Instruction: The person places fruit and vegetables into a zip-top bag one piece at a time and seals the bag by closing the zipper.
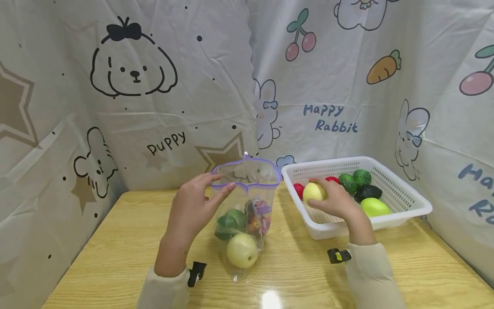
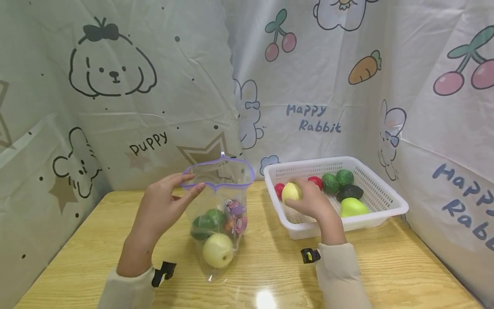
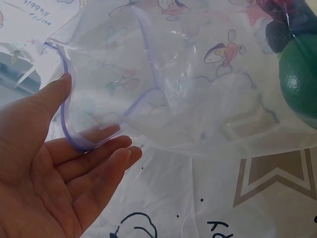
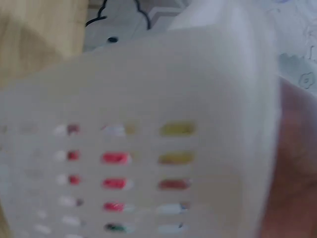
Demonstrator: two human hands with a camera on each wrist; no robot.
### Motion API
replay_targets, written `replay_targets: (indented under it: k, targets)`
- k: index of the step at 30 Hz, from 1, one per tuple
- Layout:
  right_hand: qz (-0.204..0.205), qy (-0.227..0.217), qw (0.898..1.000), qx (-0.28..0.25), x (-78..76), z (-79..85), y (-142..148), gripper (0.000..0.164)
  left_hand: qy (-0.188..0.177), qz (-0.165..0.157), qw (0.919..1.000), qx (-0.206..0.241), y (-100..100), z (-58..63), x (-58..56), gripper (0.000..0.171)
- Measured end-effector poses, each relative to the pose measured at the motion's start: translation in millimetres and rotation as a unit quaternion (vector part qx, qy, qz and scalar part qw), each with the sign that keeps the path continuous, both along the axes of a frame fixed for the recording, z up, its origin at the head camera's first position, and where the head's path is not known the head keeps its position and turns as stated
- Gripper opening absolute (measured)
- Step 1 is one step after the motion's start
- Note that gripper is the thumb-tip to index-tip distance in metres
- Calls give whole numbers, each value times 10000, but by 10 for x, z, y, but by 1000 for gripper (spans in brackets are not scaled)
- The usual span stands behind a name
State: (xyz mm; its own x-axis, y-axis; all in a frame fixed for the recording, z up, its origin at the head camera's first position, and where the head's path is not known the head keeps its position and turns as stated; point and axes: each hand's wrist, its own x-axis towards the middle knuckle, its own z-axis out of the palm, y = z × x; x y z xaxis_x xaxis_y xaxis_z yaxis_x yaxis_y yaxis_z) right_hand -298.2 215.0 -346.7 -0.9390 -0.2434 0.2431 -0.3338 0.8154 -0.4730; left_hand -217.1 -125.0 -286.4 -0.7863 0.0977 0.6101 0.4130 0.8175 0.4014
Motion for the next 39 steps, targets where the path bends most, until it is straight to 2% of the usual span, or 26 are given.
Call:
replay_targets:
  k: [4,9,17,25,28,34,39]
  targets:
    - [-195,565,9950,-804,82,184,-125,68,-28,22,10000,22,10,1,-4,58]
    - [-210,1042,9784,-1771,242,391,-347,70,-31,58,10000,7,12,4,0,58]
    - [579,1273,9423,-3041,446,536,-652,69,-5,41,10000,-5,27,-16,-8,57]
    - [1169,1542,9204,-3399,497,530,-820,71,55,-49,10000,-32,48,-19,-11,57]
    - [1261,1613,9192,-3363,514,533,-870,70,76,-45,9999,-48,45,-17,-5,57]
    - [1120,1508,9310,-3130,733,707,-979,66,80,-64,9999,-87,43,-17,-3,56]
    - [1096,1403,9355,-3052,758,716,-991,66,162,-89,9997,-132,46,-18,-19,57]
